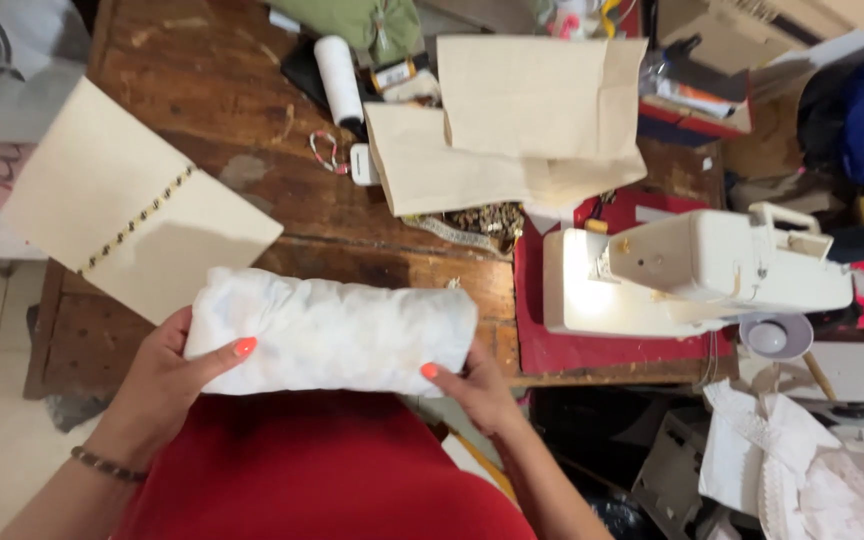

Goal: The person is stuffing a white fabric pillow casing with filling and then folding the ends to prepare them for closure.

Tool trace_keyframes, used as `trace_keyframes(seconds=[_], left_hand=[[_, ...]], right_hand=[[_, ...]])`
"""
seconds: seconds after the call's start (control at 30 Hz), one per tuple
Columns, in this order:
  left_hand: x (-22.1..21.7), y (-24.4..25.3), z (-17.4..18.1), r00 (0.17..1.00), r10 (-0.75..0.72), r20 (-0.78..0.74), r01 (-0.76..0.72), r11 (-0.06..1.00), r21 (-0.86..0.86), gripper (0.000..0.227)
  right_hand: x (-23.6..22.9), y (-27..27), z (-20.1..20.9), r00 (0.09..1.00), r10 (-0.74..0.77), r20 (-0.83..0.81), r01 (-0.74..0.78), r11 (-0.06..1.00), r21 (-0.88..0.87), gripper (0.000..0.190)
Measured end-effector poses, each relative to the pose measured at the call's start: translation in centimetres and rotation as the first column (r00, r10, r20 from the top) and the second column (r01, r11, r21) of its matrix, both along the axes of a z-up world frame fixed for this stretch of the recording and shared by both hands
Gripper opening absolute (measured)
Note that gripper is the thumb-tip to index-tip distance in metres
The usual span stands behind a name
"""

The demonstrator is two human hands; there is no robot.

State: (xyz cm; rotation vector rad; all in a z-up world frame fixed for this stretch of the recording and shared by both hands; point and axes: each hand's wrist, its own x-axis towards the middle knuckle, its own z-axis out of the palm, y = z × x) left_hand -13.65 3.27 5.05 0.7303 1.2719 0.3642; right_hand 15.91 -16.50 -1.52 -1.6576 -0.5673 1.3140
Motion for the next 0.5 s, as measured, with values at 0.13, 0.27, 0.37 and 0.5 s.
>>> trace_keyframes(seconds=[0.13, 0.27, 0.37, 0.5], left_hand=[[0.6, 0.0, 1.3, 0.992, -0.123, -0.026, 0.119, 0.984, -0.135, 0.059], [0.4, 0.3, -0.6, 0.989, -0.145, 0.001, 0.145, 0.988, -0.06, 0.048], [-0.6, 0.2, -6.2, 0.999, 0.033, -0.023, -0.027, 0.978, 0.207, 0.083], [0.4, -0.3, -4.7, 0.993, 0.046, -0.111, -0.019, 0.973, 0.232, 0.083]], right_hand=[[1.3, -1.1, -0.5, 0.992, 0.112, 0.054, -0.114, 0.993, 0.038, 0.052], [1.8, -1.3, -1.7, 0.98, 0.138, 0.145, -0.125, 0.988, -0.091, 0.05], [1.5, 0.2, 0.2, 0.987, 0.093, 0.129, -0.076, 0.988, -0.135, 0.062], [-0.7, 2.8, 3.1, 0.996, 0.016, 0.093, -0.001, 0.987, -0.162, 0.072]])
